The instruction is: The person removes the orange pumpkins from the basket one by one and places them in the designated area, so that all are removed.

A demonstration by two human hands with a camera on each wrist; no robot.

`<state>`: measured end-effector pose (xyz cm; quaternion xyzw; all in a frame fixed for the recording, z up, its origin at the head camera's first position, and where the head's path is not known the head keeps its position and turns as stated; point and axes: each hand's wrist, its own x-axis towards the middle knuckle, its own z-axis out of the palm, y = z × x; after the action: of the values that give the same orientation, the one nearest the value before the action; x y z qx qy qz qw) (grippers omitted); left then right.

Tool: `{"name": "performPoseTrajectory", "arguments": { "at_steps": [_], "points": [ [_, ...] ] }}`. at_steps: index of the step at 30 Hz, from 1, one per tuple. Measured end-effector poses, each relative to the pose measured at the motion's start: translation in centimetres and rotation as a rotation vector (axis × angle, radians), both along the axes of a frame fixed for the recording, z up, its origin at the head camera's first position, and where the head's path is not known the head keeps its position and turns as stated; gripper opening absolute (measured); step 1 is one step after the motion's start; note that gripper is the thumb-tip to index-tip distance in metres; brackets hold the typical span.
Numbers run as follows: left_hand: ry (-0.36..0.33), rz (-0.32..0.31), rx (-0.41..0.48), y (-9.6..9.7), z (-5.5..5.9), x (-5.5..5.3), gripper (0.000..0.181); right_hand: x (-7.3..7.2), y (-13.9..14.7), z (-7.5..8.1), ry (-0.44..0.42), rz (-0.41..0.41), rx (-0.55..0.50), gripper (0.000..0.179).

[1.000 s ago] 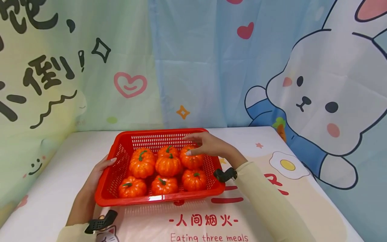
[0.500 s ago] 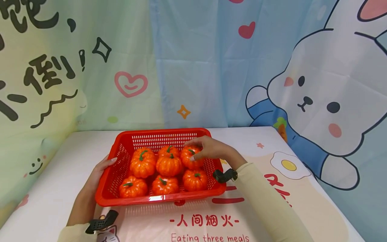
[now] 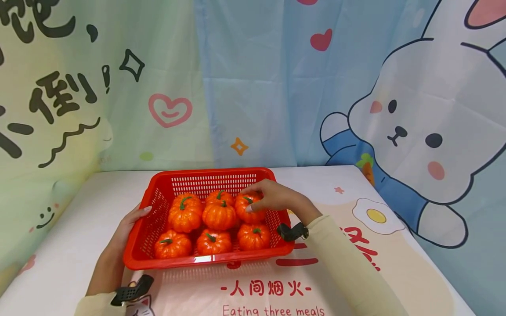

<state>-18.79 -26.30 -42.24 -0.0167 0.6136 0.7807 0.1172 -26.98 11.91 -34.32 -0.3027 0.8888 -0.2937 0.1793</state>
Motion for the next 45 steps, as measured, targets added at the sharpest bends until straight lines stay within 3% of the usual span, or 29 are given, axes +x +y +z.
{"name": "performPoseTrajectory", "arguments": {
  "at_steps": [17, 22, 27, 36, 45],
  "points": [
    [-0.014, 0.004, -0.014, -0.1, -0.1, 0.0, 0.052, 0.4, 0.2, 0.5, -0.025, -0.025, 0.019, 0.051],
    [0.013, -0.020, 0.005, -0.1, -0.3, -0.1, 0.049, 0.5, 0.4, 0.6, 0.018, -0.025, 0.029, 0.050],
    [0.040, -0.041, 0.014, -0.2, -0.1, -0.1, 0.048, 0.4, 0.7, 0.6, 0.051, -0.031, -0.013, 0.049],
    [0.036, -0.016, -0.005, -0.1, -0.2, 0.0, 0.045, 0.3, 1.0, 0.7, 0.104, 0.004, -0.082, 0.047],
    [0.032, -0.017, -0.003, -0.1, -0.2, 0.0, 0.048, 0.3, 1.8, 0.8, 0.140, -0.061, -0.177, 0.046]
  ]
}}
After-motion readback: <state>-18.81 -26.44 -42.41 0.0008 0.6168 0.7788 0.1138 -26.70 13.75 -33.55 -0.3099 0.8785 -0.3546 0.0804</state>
